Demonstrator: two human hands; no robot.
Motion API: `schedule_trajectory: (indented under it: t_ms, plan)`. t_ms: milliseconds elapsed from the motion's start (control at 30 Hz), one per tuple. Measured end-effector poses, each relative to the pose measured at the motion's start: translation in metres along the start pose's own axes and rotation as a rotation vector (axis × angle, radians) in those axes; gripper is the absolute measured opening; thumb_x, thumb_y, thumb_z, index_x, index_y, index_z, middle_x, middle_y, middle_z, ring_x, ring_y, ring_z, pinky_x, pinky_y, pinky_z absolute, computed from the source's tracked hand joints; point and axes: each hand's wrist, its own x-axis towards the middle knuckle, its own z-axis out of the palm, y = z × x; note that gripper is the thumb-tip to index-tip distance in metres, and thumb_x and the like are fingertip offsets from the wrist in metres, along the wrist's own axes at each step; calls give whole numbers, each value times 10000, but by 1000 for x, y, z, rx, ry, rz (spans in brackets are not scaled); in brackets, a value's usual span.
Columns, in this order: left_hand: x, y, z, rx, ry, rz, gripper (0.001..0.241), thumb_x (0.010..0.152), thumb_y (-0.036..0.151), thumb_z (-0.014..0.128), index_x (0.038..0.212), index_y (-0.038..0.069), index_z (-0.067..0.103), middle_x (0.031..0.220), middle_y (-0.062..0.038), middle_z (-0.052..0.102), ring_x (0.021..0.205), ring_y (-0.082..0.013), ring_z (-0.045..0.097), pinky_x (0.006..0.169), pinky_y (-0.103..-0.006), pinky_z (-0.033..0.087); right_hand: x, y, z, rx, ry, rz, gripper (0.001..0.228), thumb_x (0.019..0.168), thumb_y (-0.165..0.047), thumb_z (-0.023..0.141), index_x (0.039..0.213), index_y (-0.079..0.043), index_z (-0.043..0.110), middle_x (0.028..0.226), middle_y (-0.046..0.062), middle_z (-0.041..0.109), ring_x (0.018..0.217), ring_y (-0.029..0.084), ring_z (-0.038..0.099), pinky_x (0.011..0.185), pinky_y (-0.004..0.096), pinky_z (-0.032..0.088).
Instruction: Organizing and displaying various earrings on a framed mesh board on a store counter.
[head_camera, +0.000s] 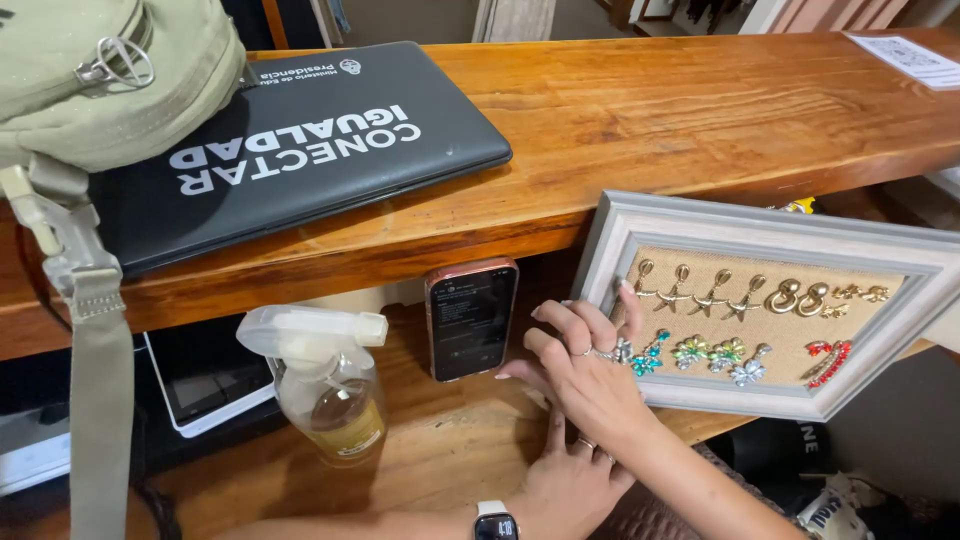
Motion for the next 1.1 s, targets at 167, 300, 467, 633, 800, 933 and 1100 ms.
schedule_trajectory:
  t_ms: [167,300,467,633,800,933,1100]
  plan:
    - [-2,-1,-6,54,36,8,520,975,269,533,1488,189,570,1284,-167,682,1254,-476,537,1086,-834,229,2,1,-9,-37,-34,-53,431,956,-493,725,1110,-138,535,1280,77,533,1179,274,514,1159,663,156]
    - [-3,-1,-9,106,182,-7,576,966,281,528,1538,215,554,1423,-129,646,1270,-367,580,1061,-764,318,7,-3,1,-113,-46,-106,395,1000,-519,655,1139,-155,587,1267,32,569,1140,236,582,1160,686,169]
    - [0,-1,-10,45,53,-8,539,981,288,515,1511,204,561,1300,-122,702,1264,-404,571,1069,-802,273,17,-4,-6,-85,-51,-97,386,993,-523,659,1084,-155,583,1261,52,567,1165,245,517,1174,641,155]
    - [1,0,-15,41,-66,0,533,1000,291,488,1523,191,522,1343,-144,670,1345,-436,503,1098,-831,202,16,-3,-13,-73,-29,-83,410,945,-523,736,1062,-166,571,1234,46,572,1166,267,522,1163,648,189]
    - [-2,5,12,-15,289,-52,461,928,208,602,1378,157,689,1193,-147,707,1153,-448,595,1047,-836,294,1,4,-22,63,-26,-19,520,884,-538,756,1092,-112,542,1275,89,555,1205,337,525,1189,562,276]
    - [2,-6,-13,126,229,27,485,1044,268,414,1516,217,511,1623,-222,458,1542,-450,364,1160,-846,112,-11,30,-57,11,151,186,560,786,-532,884,1021,-152,547,1168,46,594,1226,246,541,1239,555,96]
    - [1,-7,-33,118,256,11,487,1088,235,322,1551,208,472,1711,-210,336,1572,-412,346,1146,-829,122,-67,69,-91,48,605,585,486,1049,115,799,1270,152,367,1284,309,409,1263,484,446,1181,534,288]
